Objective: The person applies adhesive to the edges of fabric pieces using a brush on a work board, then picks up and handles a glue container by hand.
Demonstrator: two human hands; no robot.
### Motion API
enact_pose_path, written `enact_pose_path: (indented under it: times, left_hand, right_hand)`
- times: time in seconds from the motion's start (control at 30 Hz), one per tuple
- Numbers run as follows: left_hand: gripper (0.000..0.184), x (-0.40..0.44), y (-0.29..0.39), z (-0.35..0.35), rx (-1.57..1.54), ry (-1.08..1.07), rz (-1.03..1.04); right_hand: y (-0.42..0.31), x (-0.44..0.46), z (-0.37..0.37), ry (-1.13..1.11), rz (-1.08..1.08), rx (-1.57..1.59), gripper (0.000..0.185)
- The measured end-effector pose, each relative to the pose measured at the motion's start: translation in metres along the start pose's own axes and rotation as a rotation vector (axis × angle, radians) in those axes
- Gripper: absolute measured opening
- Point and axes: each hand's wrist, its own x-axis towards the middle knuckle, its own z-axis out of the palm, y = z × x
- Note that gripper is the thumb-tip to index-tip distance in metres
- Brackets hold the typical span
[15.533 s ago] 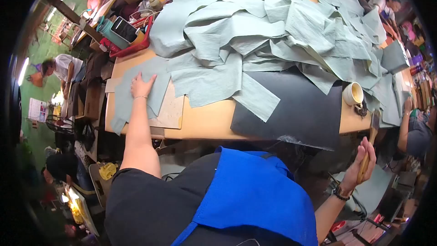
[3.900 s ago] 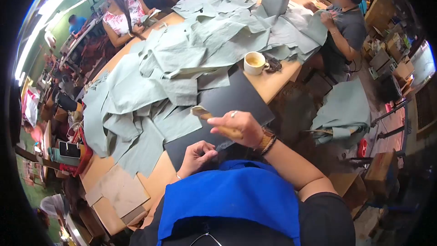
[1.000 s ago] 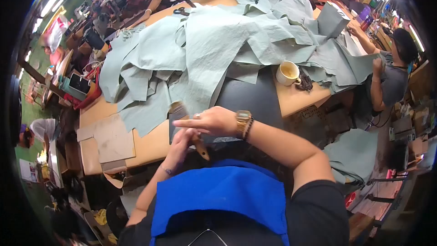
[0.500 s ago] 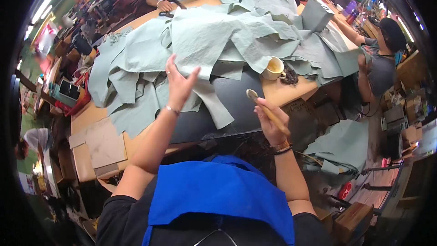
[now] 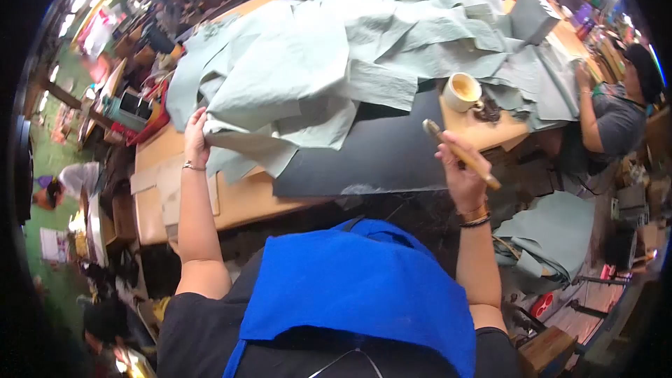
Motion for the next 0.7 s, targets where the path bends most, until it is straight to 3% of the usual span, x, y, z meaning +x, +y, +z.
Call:
enact_pose_path:
  times: [0.1,0.13,0.2,0.27,0.33,0.43,0.53,0.63,0.7]
  left_hand:
    - [0.022,-0.028,-0.033,-0.089,0.629,0.045,0.055]
    - [0.034,-0.050,-0.028,-0.087,0.818,0.083,0.166]
    - [0.053,-0.101,-0.015,-0.057,1.318,0.172,0.732]
    - [0.065,-0.127,-0.017,-0.027,1.251,-0.071,0.812]
    - [0.060,-0.133,-0.028,0.003,1.324,-0.308,0.791]
    - [0.047,-0.114,-0.052,0.027,1.276,-0.295,0.824]
    - [0.031,-0.085,-0.051,0.030,1.071,-0.457,0.638]
    - [0.020,-0.063,-0.028,0.028,0.604,-0.390,0.216]
    - [0.022,-0.027,-0.014,0.004,0.264,-0.207,0.177]
  right_hand:
    - [-0.003,0.008,0.010,-0.006,-0.036,0.031,0.025]
    - [-0.006,0.010,0.012,-0.036,-0.044,-0.016,0.025]
    - [-0.010,0.015,0.021,-0.071,-0.068,-0.014,0.026]
    - [-0.014,0.018,0.035,-0.097,-0.072,0.047,0.027]
    - [-0.017,0.020,0.045,-0.125,-0.054,0.104,0.027]
    - [-0.027,0.024,0.058,-0.175,-0.081,0.091,0.028]
    - [-0.027,0.024,0.061,-0.194,-0.148,0.062,0.027]
    - [-0.027,0.019,0.060,-0.170,-0.129,0.078,0.026]
    - [-0.024,0.016,0.058,-0.134,-0.114,0.115,0.027]
